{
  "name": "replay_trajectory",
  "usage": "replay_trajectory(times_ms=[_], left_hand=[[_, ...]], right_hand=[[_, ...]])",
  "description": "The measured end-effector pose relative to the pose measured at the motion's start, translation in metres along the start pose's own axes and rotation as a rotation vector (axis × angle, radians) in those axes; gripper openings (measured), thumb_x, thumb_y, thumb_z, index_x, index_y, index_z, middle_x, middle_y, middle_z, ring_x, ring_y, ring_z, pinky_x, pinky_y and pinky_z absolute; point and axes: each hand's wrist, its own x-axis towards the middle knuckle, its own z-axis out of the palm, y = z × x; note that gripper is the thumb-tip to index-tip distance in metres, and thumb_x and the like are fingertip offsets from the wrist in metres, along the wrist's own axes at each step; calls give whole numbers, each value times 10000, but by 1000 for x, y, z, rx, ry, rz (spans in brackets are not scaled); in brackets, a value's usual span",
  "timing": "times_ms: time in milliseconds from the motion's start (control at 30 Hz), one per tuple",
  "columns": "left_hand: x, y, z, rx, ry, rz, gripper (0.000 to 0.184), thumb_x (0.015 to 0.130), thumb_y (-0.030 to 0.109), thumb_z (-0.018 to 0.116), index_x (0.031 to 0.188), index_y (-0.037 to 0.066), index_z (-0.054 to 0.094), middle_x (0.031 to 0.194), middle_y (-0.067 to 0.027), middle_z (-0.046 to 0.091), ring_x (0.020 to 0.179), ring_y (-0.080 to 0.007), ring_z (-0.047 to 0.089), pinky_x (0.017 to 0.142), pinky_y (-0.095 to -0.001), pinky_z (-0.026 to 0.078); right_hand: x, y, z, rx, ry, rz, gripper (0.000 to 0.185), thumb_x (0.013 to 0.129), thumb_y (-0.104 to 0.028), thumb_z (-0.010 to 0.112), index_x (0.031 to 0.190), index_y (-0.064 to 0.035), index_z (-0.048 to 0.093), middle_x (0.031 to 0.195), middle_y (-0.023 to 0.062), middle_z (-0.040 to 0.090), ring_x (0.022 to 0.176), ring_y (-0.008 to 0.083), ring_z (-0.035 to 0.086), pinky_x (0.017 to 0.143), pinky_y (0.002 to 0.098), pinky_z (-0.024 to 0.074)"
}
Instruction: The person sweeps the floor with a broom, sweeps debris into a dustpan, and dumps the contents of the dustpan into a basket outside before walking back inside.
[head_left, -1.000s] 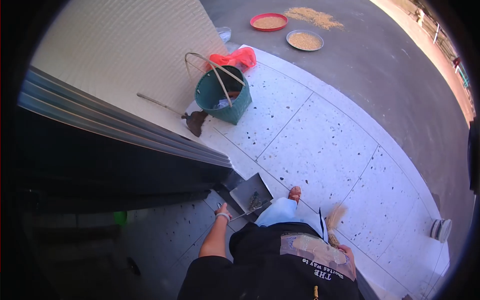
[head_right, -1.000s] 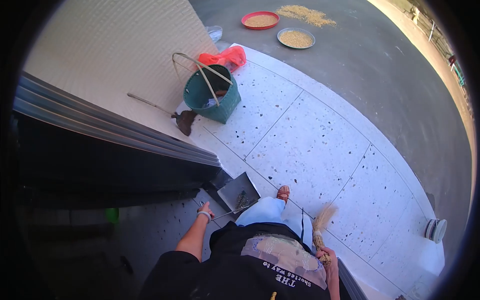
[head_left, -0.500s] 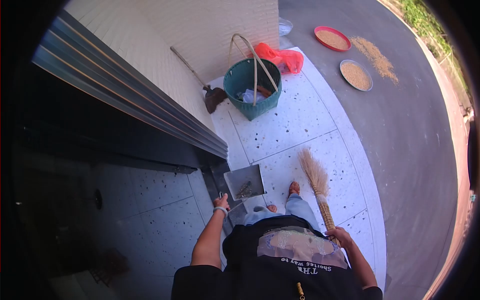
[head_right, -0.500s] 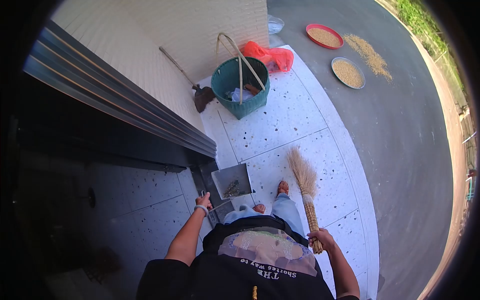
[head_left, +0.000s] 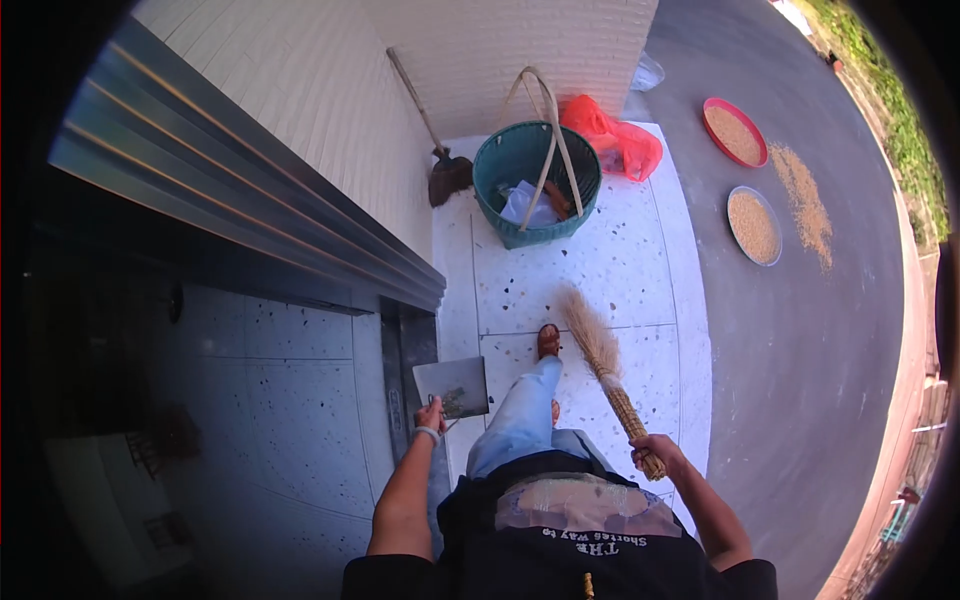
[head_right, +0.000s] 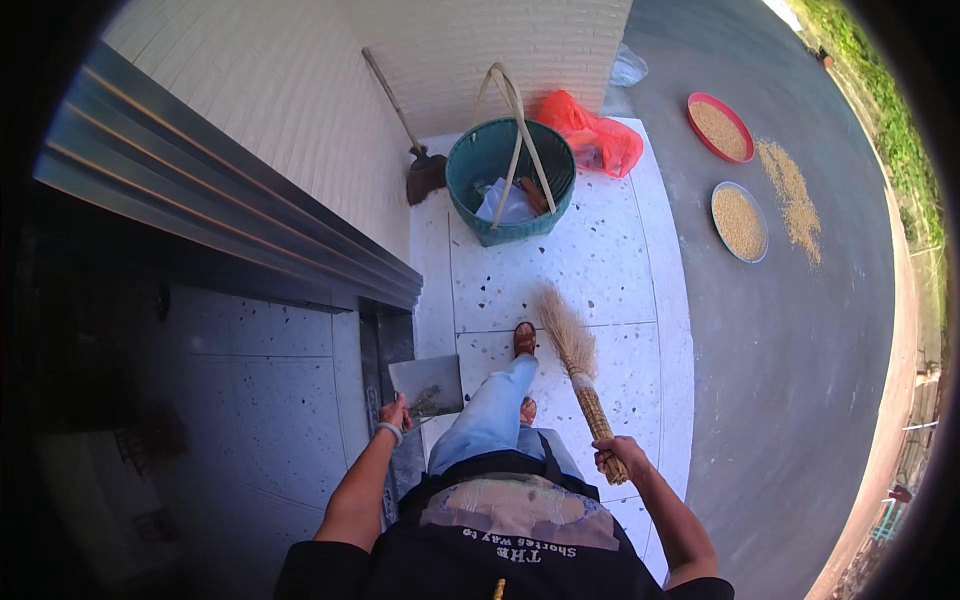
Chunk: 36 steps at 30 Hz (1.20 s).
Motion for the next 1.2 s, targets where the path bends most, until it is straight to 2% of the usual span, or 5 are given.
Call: replay_trajectory(times_ms=[367, 533, 833, 1000, 1200], left_hand=[[64, -25, 41, -84, 158, -174, 497, 790, 515, 420, 807, 46, 586, 449, 6, 390, 354, -99, 371, 337, -270, 285], [71, -20, 73, 26, 112, -237, 518, 806, 479, 405, 930, 9, 586, 639, -74, 553, 557, -159, 507, 527, -296, 407], [110, -21, 118, 124, -39, -211, 629, 804, 562, 313, 1019, 10, 523, 699, -94, 571, 567, -161, 516, 567, -293, 427], [99, 151, 168, 816, 270, -130, 579, 758, 437, 442, 1139, 2, 414, 990, -239, 507, 966, -356, 475, 847, -417, 367], [102, 427, 311, 58, 19, 698, 440, 799, 407, 493, 937, -4, 569, 891, -148, 583, 868, -212, 539, 761, -292, 402]], right_hand=[[-37, -201, 23, -737, 383, 70, 149, 700, -79, 603, 695, 23, 494, 562, 94, 530, 423, 159, 518, 369, 265, 429], [-31, -255, -2, -365, 349, 190, 133, 727, -103, 579, 715, -10, 484, 564, 94, 529, 425, 146, 520, 380, 264, 438], [-7, -338, -17, -42, 166, 167, 148, 755, -81, 517, 794, 3, 402, 609, 100, 485, 464, 155, 500, 416, 280, 467], [22, -388, -23, 131, 78, 150, 149, 747, -42, 493, 814, 10, 370, 620, 94, 450, 497, 146, 478, 437, 260, 449], [89, -495, -15, 441, -123, 178, 159, 753, -56, 493, 795, -9, 346, 576, 59, 417, 472, 126, 454, 422, 227, 428]])
